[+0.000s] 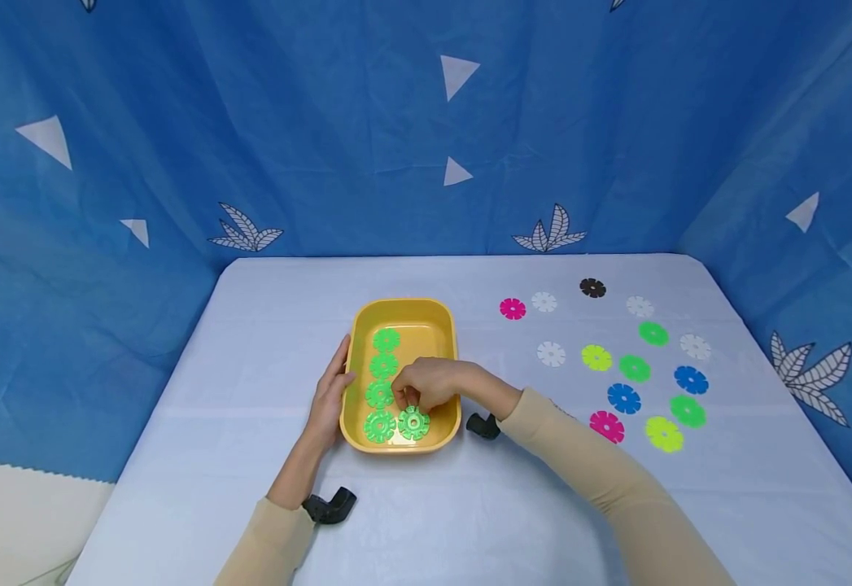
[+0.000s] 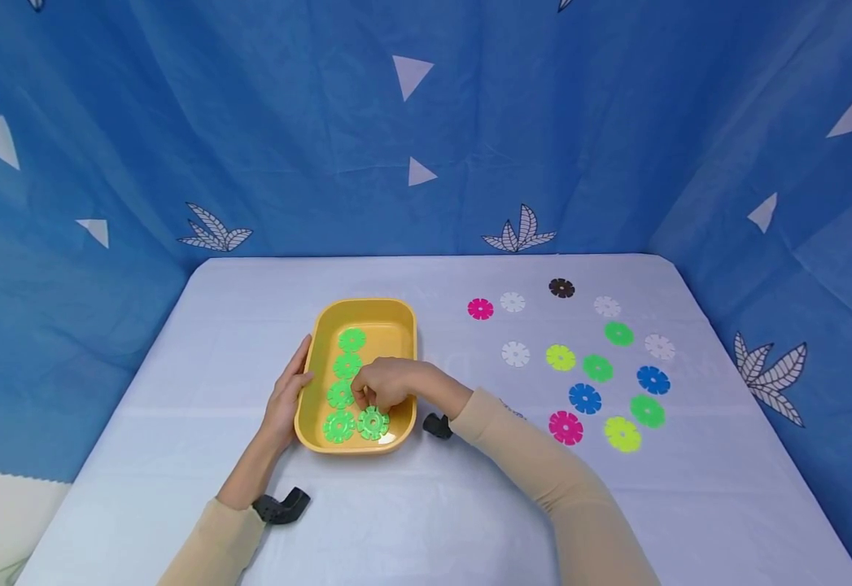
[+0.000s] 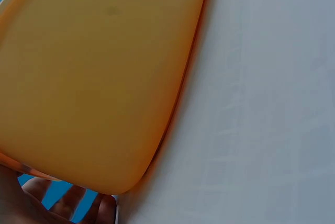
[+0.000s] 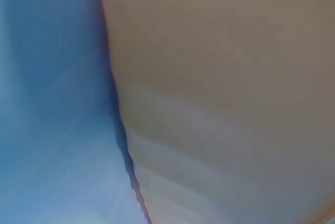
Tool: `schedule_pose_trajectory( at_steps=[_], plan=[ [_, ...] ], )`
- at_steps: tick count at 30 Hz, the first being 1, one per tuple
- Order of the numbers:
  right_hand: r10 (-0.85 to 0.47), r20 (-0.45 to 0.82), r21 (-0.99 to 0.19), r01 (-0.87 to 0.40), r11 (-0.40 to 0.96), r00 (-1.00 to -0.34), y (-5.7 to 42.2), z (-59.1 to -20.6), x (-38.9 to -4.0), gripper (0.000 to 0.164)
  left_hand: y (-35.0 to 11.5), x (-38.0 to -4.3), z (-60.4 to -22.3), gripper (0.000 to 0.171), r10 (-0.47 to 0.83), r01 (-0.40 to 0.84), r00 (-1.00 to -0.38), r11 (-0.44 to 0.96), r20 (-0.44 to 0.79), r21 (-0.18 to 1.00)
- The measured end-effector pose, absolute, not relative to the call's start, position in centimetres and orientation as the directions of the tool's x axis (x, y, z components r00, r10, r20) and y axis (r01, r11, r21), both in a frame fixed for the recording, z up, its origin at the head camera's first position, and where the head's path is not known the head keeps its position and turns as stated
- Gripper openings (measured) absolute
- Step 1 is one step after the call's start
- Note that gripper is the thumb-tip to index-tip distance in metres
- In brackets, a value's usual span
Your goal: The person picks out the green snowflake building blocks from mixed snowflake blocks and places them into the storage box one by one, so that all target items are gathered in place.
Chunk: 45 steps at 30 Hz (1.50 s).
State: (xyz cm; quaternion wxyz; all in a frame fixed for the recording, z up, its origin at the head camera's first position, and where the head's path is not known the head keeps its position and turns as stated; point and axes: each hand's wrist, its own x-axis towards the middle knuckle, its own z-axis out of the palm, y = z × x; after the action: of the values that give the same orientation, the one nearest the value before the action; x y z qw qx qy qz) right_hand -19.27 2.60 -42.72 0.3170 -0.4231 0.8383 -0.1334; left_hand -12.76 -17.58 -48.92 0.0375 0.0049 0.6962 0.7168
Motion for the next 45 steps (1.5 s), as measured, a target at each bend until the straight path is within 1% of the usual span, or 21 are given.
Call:
schedule_pose_trajectory(
  at_steps=[5, 8, 10, 12, 15, 18, 22, 27, 33, 36, 38, 45],
  plan=[
    [-0.8, -0.4, -0.489, -0.634, 0.6, -0.448, 2.8, -42.4, -19.2, 0.023, -17.5, -12.8, -48.9, 0.06, 0.064, -0.05, -0.997, -0.03, -0.048, 0.998],
    [-0.819, -0.333, -0.503, -0.647, 0.573, -0.466, 3.2, -41.7, -19.3, 0.02, -17.5, -12.9, -48.9, 0.06, 0.061, -0.052, -0.997, -0.028, -0.05, 0.998],
    [-0.833, -0.259, -0.511, -0.662, 0.548, -0.489, 3.8, -41.0, -19.4, 0.018, -17.5, -12.8, -48.9, 0.06, 0.057, -0.045, -0.997, -0.026, -0.044, 0.999],
    [-0.838, -0.179, -0.526, -0.67, 0.524, -0.515, 4.8, -40.2, -19.5, 0.017, -17.5, -12.8, -48.9, 0.06, 0.052, -0.042, -0.998, -0.026, -0.04, 0.999],
    [-0.814, -0.096, -0.575, -0.636, 0.515, -0.572, 7.2, -38.9, -19.3, 0.018, -17.5, -12.8, -48.9, 0.06, 0.049, -0.041, -0.998, -0.028, -0.039, 0.999],
    [-0.757, -0.064, -0.615, -0.572, 0.543, -0.65, 10.4, -38.3, -19.0, 0.02, -17.5, -12.8, -48.9, 0.06, 0.051, -0.04, -0.998, -0.029, -0.038, 0.999],
    [-0.654, -0.085, -0.636, -0.464, 0.616, -0.752, 15.5, -38.7, -18.6, 0.022, -17.5, -12.8, -49.1, 0.059, 0.06, -0.033, -0.998, -0.033, -0.031, 0.999],
    [-0.522, -0.136, -0.667, -0.312, 0.677, -0.842, 22.3, -40.3, -18.1, 0.026, -17.5, -12.7, -49.1, 0.059, 0.062, -0.043, -0.997, -0.015, -0.042, 0.999],
    [-0.282, -0.178, -0.64, -0.107, 0.761, -0.943, 29.2, -40.9, -17.7, 0.038, -17.6, -12.7, -49.0, 0.058, 0.057, -0.051, -0.997, -0.014, -0.05, 0.999],
    [-0.183, -0.189, -0.613, -0.03, 0.789, -0.965, 31.8, -41.0, -17.6, 0.045, -17.6, -12.7, -48.9, 0.058, 0.048, -0.061, -0.997, -0.001, -0.061, 0.998],
    [-0.152, -0.193, -0.601, -0.006, 0.799, -0.969, 33.4, -41.3, -17.7, 0.048, -17.6, -12.7, -48.9, 0.058, 0.042, -0.065, -0.997, 0.005, -0.065, 0.998],
    [-0.135, -0.261, -0.607, 0.054, 0.793, -0.956, 36.6, -42.9, -18.4, 0.053, -17.6, -12.8, -48.9, 0.059, 0.04, -0.07, -0.997, 0.013, -0.071, 0.997]
  ],
)
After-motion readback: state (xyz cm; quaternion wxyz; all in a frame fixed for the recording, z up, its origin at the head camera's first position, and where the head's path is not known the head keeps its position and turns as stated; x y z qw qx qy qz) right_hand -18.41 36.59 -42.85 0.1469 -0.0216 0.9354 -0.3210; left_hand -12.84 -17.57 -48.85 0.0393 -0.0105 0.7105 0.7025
